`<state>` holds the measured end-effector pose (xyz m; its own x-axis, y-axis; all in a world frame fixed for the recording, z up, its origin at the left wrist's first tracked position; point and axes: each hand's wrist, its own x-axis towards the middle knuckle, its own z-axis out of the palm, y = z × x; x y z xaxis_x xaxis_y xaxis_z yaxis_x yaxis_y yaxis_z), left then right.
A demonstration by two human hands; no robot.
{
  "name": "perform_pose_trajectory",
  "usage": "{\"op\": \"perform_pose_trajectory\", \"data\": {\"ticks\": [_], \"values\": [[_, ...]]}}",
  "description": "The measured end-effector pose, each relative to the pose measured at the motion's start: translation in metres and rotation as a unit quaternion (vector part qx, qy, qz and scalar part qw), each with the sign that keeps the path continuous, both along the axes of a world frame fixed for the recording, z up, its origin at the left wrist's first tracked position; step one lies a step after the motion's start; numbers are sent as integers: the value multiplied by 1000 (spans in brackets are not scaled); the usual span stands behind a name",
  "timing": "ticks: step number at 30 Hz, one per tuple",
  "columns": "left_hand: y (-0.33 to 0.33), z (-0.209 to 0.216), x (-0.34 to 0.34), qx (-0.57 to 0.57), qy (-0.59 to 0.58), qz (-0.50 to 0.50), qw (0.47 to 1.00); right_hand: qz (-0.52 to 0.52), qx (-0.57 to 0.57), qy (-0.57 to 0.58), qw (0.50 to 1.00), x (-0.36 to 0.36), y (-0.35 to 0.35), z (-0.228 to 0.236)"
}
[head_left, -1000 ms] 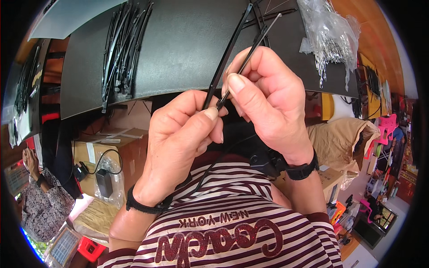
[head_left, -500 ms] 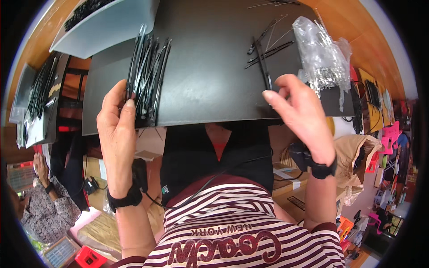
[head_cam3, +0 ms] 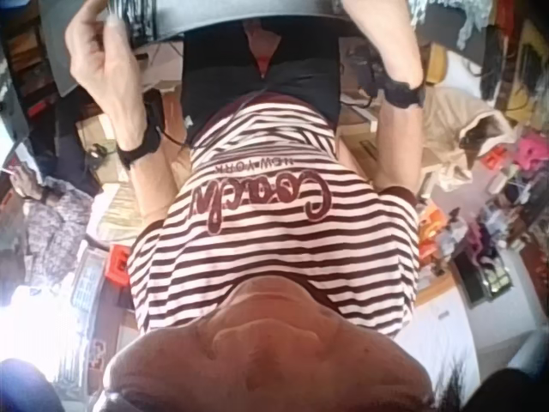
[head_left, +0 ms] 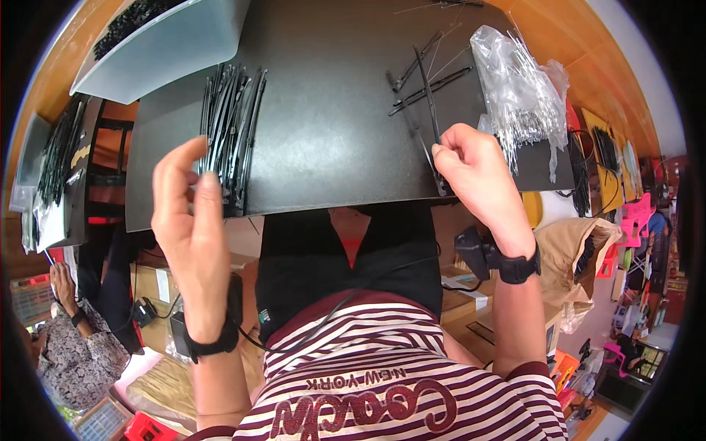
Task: The recorder is threading thin wires or components through the heads of plastic zip ties.
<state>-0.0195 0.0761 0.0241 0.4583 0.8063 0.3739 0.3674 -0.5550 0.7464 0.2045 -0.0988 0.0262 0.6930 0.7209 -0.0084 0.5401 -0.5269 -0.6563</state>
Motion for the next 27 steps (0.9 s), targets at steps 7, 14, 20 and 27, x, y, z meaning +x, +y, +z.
{"op": "perform_pose_trajectory", "data": {"ticks": [7, 14, 20, 27], "values": [[-62, -6, 37, -435, -41, -281, 854, -9, 145, 284, 948, -35, -8, 2], [-63, -17, 54, -520, -68, -281, 804, 150, 51, 7, 987, -69, -18, -3], [-59, -20, 54, -554, -133, -237, 787, 162, 40, -35, 985, -78, -18, -2], [-59, -14, 55, -595, -176, -261, 740, 130, 134, 279, 942, -79, -20, -4]]}}
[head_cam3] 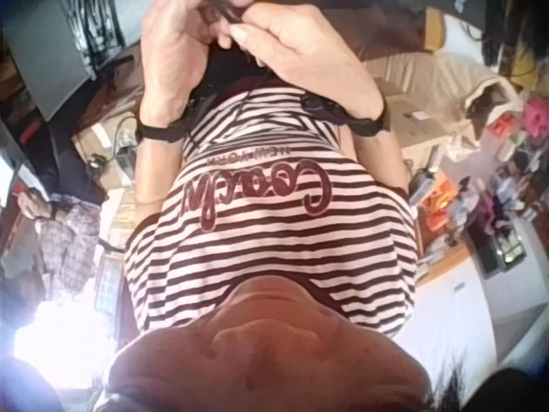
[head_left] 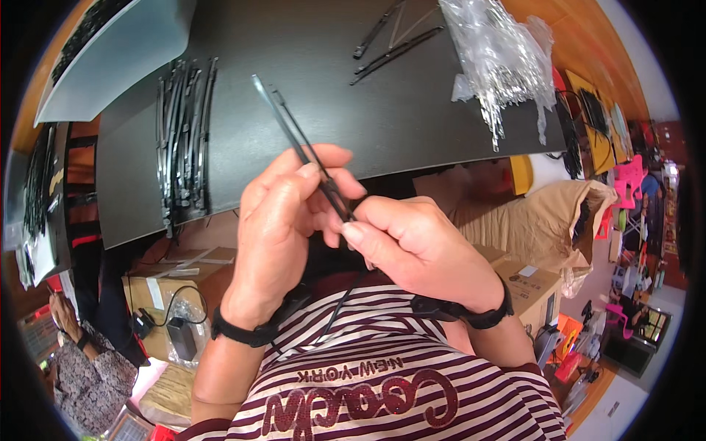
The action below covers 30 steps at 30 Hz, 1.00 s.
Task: The recorder is threading thin wires or components through the heads of plastic zip ties.
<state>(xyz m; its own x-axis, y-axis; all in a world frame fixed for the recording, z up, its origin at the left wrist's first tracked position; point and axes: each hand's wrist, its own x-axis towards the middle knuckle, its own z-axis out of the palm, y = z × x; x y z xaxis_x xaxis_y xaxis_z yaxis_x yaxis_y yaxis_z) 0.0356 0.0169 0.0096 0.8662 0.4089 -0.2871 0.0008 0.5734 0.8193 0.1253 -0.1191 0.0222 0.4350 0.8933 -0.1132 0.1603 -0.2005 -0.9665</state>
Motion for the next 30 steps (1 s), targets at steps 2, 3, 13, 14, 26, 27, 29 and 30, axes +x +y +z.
{"op": "perform_pose_trajectory", "data": {"ticks": [2, 3, 13, 14, 26, 27, 29, 30], "values": [[1, -2, -2, 49, 26, 5, 998, 3, -5, -57, 998, 1, 1, 0], [4, -3, -4, 49, 24, 1, 999, 13, -5, -112, 994, 3, 0, 1], [0, -5, -6, 7, 35, -1, 999, -247, -186, -378, 873, 130, -59, 17], [-1, -7, -7, -16, 40, -8, 999, -231, -208, -417, 854, 141, -57, 13], [-2, -19, -19, -98, -27, -49, 994, -205, -310, -354, 858, 169, -41, 27], [-3, -19, -19, -90, -34, -49, 994, -205, -310, -354, 858, 168, -41, 28], [-6, -16, -19, -77, -25, -49, 996, -196, -354, -328, 854, 167, -41, 29], [-7, -14, -19, -64, -17, -51, 996, -197, -354, -328, 853, 167, -42, 27]]}}
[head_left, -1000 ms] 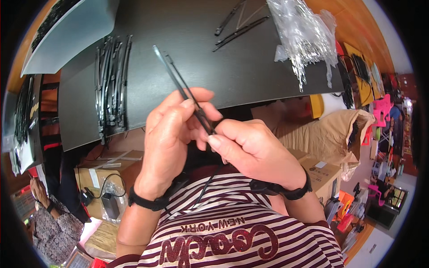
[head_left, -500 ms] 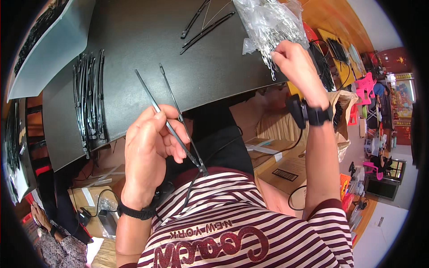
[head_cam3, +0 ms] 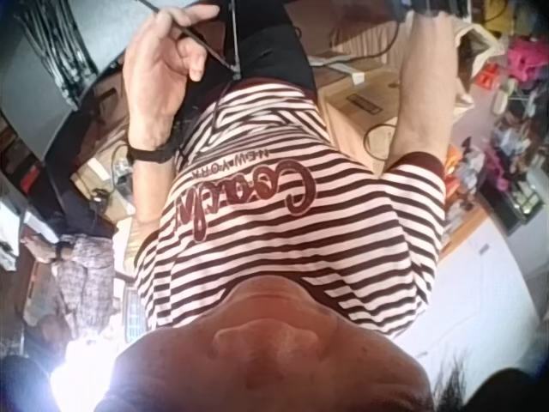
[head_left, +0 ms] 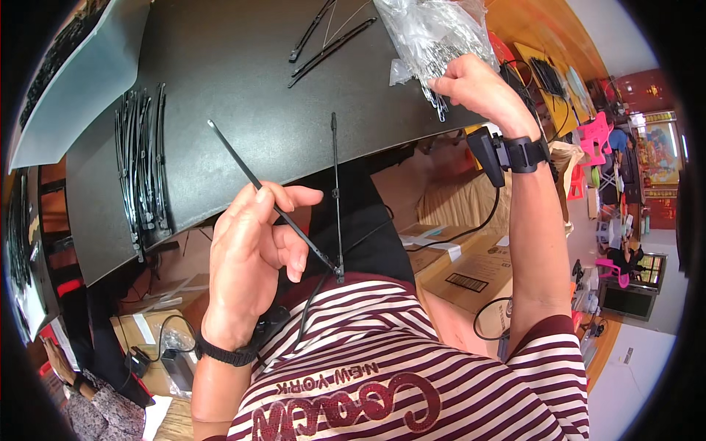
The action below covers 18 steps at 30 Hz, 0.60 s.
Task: The recorder is threading thin wires or components through the heads of plastic zip ties.
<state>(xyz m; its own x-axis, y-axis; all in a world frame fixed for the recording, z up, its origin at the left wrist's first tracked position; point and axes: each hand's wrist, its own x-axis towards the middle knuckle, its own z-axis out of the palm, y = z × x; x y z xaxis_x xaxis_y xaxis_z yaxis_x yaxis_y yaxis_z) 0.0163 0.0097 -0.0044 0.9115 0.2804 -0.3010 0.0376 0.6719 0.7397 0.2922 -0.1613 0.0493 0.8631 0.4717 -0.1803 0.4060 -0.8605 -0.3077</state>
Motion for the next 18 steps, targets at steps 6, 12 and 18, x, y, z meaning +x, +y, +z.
{"op": "perform_pose_trajectory", "data": {"ticks": [6, 12, 18], "values": [[-1, -8, 0, -68, 0, -51, 996, 33, -32, 12, 999, 2, 3, 1], [-6, -9, 3, -102, -9, -47, 994, 27, 40, 59, 997, 3, -1, 3], [-9, -7, 1, -109, 15, -62, 992, 1, 51, 48, 998, 2, -8, 6]]}}
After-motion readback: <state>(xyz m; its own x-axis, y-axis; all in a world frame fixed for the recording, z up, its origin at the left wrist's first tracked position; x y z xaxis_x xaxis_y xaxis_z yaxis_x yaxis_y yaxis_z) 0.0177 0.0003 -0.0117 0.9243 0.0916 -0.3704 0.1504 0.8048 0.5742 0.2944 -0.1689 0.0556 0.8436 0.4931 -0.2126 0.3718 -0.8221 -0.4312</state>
